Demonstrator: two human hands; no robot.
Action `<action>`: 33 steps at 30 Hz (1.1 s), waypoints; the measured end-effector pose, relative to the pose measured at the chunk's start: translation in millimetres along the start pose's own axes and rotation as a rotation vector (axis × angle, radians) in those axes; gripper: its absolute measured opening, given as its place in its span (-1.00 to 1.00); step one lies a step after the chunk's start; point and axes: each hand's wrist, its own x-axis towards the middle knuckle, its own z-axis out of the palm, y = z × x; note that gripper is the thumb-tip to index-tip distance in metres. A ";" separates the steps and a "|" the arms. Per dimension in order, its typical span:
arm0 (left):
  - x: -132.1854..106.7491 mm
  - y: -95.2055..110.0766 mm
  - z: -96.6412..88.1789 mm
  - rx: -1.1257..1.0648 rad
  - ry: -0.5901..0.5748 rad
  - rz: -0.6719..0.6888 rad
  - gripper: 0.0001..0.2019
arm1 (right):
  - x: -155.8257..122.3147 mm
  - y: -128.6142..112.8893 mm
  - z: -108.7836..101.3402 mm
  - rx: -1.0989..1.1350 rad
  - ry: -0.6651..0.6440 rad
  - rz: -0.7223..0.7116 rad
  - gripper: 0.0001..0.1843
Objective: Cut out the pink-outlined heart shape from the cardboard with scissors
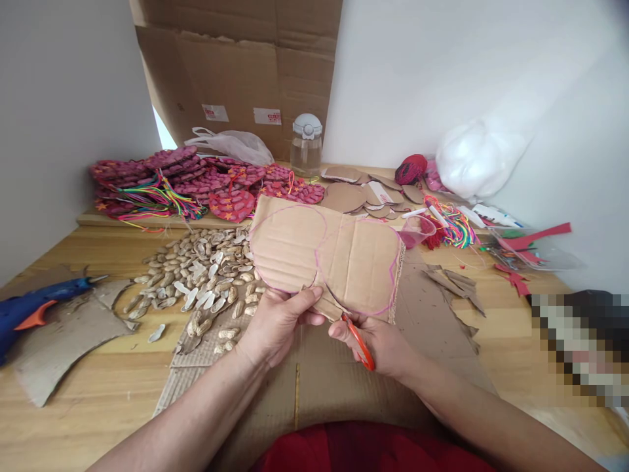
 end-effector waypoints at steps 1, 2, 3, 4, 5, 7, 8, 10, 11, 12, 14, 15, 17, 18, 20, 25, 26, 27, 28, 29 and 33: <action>0.0 -0.6 0.0 -0.003 0.000 -0.001 -0.79 | 0.7 0.5 -0.6 -0.012 -0.011 0.014 -0.56; 0.1 -1.2 0.1 -0.008 0.004 -0.004 -0.79 | 1.4 0.4 -1.2 -0.010 -0.027 0.035 -0.54; 0.1 -1.9 0.1 -0.012 0.008 -0.008 -0.77 | 1.9 -0.3 -1.8 0.003 -0.044 0.056 -0.53; 0.2 -2.4 0.1 -0.018 0.012 -0.011 -0.75 | 2.1 -1.8 -2.3 0.019 -0.054 0.069 -0.51; 0.5 -2.6 0.0 -0.024 0.016 -0.011 -0.75 | 1.9 -3.9 -2.8 0.035 -0.060 0.080 -0.49; 1.5 -1.1 -0.7 -0.032 0.020 0.001 -0.77 | 0.5 -9.4 -3.7 0.057 -0.064 0.073 -0.45; 2.5 0.8 -1.5 -0.038 0.025 0.011 -0.78 | -0.7 -12.1 -3.9 0.051 -0.074 0.042 -0.44; 5.4 6.6 -3.9 -0.070 0.060 0.049 -0.80 | -3.1 -15.7 -3.7 0.016 -0.118 -0.069 -0.42; 7.1 10.0 -5.5 -0.093 0.086 0.071 -0.80 | -4.1 -16.1 -3.1 -0.014 -0.137 -0.137 -0.42; 8.8 13.1 -7.1 -0.118 0.113 0.093 -0.79 | -4.7 -15.5 -2.1 -0.047 -0.144 -0.205 -0.42; 11.7 17.6 -10.2 -0.155 0.157 0.126 -0.78 | -4.8 -12.1 0.8 -0.077 -0.092 -0.314 -0.43; 12.8 18.4 -11.4 -0.162 0.170 0.132 -0.77 | -4.2 -10.0 2.2 -0.065 -0.040 -0.363 -0.44; 14.1 17.4 -12.8 -0.160 0.182 0.132 -0.74 | -1.8 -6.8 4.0 -0.005 0.079 -0.460 -0.50; 14.3 16.0 -13.0 -0.153 0.180 0.126 -0.72 | 0.2 -6.0 3.9 0.038 0.144 -0.508 -0.53; 13.9 12.6 -12.6 -0.132 0.155 0.104 -0.71 | 5.7 -5.4 1.6 0.131 0.264 -0.584 -0.59; 10.6 5.3 -8.5 -0.091 0.046 0.079 -0.74 | 26.8 -2.3 -10.5 0.439 0.485 -0.568 -0.61; 10.0 4.1 -7.5 -0.088 0.032 0.083 -0.74 | 30.1 -1.3 -12.1 0.495 0.501 -0.570 -0.63; 9.4 3.0 -6.5 -0.088 0.019 0.082 -0.73 | 32.4 -0.5 -13.1 0.537 0.482 -0.573 -0.64; 8.9 2.0 -5.8 -0.090 0.008 0.075 -0.72 | 33.5 0.0 -13.4 0.557 0.451 -0.583 -0.65; 8.6 1.3 -5.2 -0.095 0.000 0.063 -0.73 | 33.5 -0.1 -13.2 0.553 0.405 -0.591 -0.65; 7.5 -0.2 -5.7 -0.144 0.011 0.025 -0.81 | 27.2 -5.5 -10.9 0.395 0.259 -0.568 -0.66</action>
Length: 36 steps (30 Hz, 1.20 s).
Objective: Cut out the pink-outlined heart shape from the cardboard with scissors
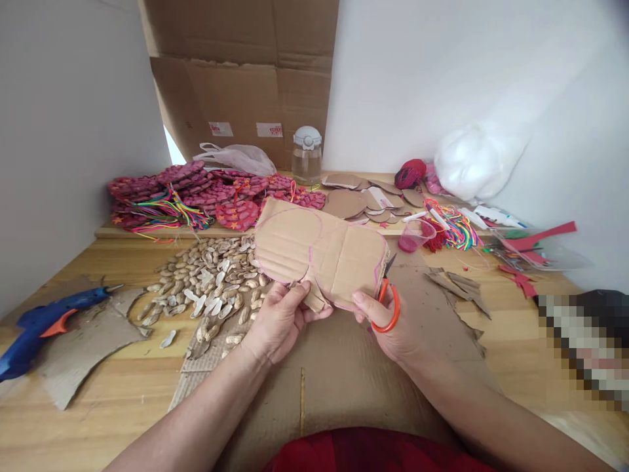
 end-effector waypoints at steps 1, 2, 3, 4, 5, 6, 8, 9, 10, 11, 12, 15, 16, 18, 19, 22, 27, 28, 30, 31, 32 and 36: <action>-0.3 -0.1 -0.6 -0.006 -0.002 -0.006 -0.85 | -0.5 -2.4 0.8 -0.029 -0.013 0.008 -0.64; -0.6 -0.2 -1.3 -0.003 -0.014 -0.017 -0.88 | -0.8 -4.5 1.4 -0.047 -0.013 0.009 -0.63; -0.9 -0.3 -1.9 0.010 -0.032 -0.032 -0.90 | -0.7 -6.1 1.7 -0.054 -0.003 0.007 -0.64; -1.3 -0.2 -2.4 0.024 -0.050 -0.048 -0.89 | -0.4 -6.9 1.7 -0.056 0.011 0.006 -0.66; -1.7 0.1 -2.8 0.032 -0.067 -0.063 -0.88 | 0.0 -7.0 1.4 -0.054 0.030 0.006 -0.68; -2.0 0.8 -3.0 0.027 -0.081 -0.078 -0.89 | 0.6 -6.5 0.8 -0.050 0.053 0.005 -0.70; -2.3 3.7 -2.8 -0.017 -0.107 -0.103 -0.86 | 2.2 -4.1 -1.0 -0.042 0.087 0.002 -0.72; -2.3 5.8 -2.5 -0.045 -0.121 -0.116 -0.81 | 3.2 -2.8 -2.2 -0.039 0.099 0.001 -0.72; -2.1 8.1 -2.3 -0.069 -0.131 -0.130 -0.76 | 4.4 -1.7 -3.5 -0.040 0.110 -0.002 -0.73; -1.7 10.4 -2.2 -0.087 -0.134 -0.142 -0.73 | 5.6 -0.9 -4.9 -0.044 0.120 -0.003 -0.73; -1.1 12.5 -2.3 -0.097 -0.126 -0.152 -0.72 | 6.9 -0.5 -6.4 -0.052 0.130 -0.002 -0.73; 1.3 14.6 -3.8 -0.045 -0.054 -0.172 -0.66 | 10.0 -0.1 -10.4 -0.069 0.156 0.005 -0.71; 2.1 13.7 -4.5 0.004 -0.030 -0.162 -0.65 | 10.6 -0.1 -11.3 -0.068 0.155 0.008 -0.70; 2.8 10.1 -5.3 0.103 0.000 -0.115 -0.65 | 11.4 -0.2 -12.0 -0.049 0.147 0.014 -0.65; 2.7 7.9 -5.2 0.133 0.009 -0.082 -0.65 | 11.7 -0.5 -11.7 -0.031 0.143 0.024 -0.63; 1.5 2.2 -3.6 0.126 0.024 0.019 -0.64 | 12.9 -3.9 -8.7 0.113 0.174 0.080 -0.56; 1.9 -5.6 -2.4 0.078 0.065 0.141 -0.66 | 10.0 -11.4 0.8 0.464 0.209 0.254 -0.50; 2.3 -7.7 -2.4 0.075 0.075 0.155 -0.68 | 7.6 -11.8 3.4 0.500 0.187 0.274 -0.49; 2.3 -11.8 -1.9 0.068 0.093 0.174 -0.73 | 1.3 -11.5 8.9 0.549 0.124 0.301 -0.51; 1.9 -13.6 -1.2 0.069 0.102 0.178 -0.75 | -2.1 -11.1 11.7 0.573 0.094 0.324 -0.54; 1.2 -15.0 -0.2 0.075 0.112 0.180 -0.76 | -5.4 -10.6 14.3 0.599 0.074 0.352 -0.59; -2.2 -16.4 4.4 0.108 0.143 0.168 -0.71 | -14.1 -9.9 22.4 0.676 0.011 0.432 -0.75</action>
